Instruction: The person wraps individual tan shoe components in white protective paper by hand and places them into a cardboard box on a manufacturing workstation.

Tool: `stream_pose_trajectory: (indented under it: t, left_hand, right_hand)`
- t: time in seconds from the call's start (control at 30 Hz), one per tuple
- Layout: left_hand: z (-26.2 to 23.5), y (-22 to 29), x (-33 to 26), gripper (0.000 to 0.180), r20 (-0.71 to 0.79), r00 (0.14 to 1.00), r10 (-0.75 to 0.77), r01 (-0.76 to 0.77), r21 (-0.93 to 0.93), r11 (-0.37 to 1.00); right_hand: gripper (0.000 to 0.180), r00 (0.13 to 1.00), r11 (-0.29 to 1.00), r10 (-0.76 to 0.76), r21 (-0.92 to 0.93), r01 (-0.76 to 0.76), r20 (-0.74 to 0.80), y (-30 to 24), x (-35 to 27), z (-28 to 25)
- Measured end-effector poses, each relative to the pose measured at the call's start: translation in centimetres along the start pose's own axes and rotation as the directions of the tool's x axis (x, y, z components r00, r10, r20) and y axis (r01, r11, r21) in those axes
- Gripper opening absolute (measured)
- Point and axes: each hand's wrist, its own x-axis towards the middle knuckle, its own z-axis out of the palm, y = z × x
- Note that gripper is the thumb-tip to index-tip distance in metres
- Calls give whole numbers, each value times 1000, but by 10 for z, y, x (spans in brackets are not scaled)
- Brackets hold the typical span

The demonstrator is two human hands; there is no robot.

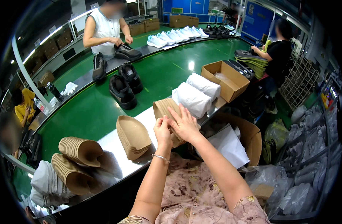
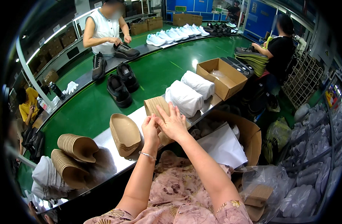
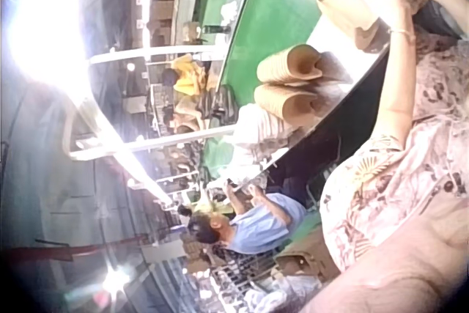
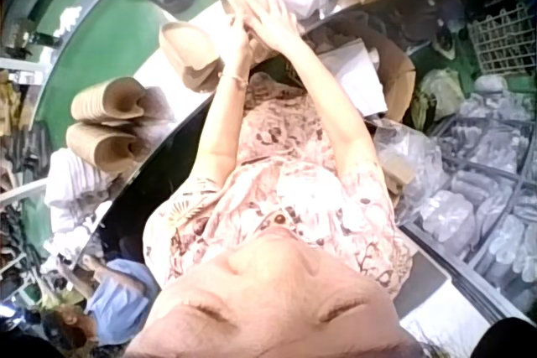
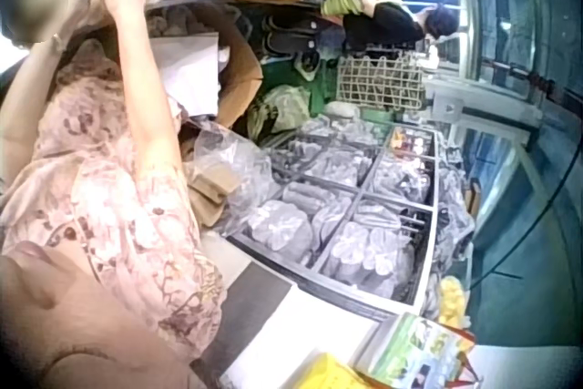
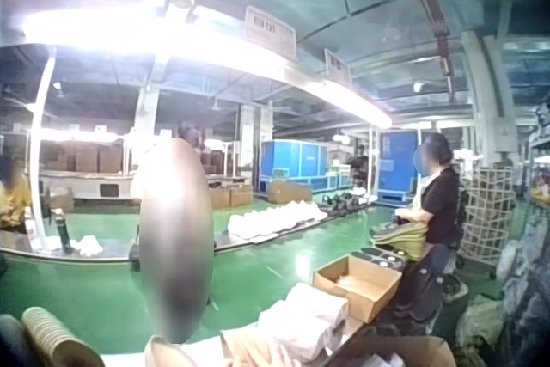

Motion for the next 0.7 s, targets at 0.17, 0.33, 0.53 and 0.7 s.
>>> stream_pose_trajectory:
  t: [0.17, 0.33, 0.53, 0.7]
  left_hand:
    - [6, -8, -5, 18, -25, 999, 21, -22, -43, 999]
    - [15, -18, -9, 18, -140, 969, 205, -205, 16, 979]
    - [18, -12, -23, 20, -212, 910, 355, -346, 81, 935]
    - [29, 14, -50, 19, -146, 809, 569, -494, 356, 794]
  right_hand:
    - [53, 996, 999, -18, 45, 22, -88, 8, -6, 5]
    - [50, 986, 999, -43, 12, 45, -161, 10, -8, 7]
    - [53, 993, 993, 55, 112, -44, -103, 11, -7, 8]
    - [54, 991, 961, 136, 247, -128, -13, 15, 5, 2]
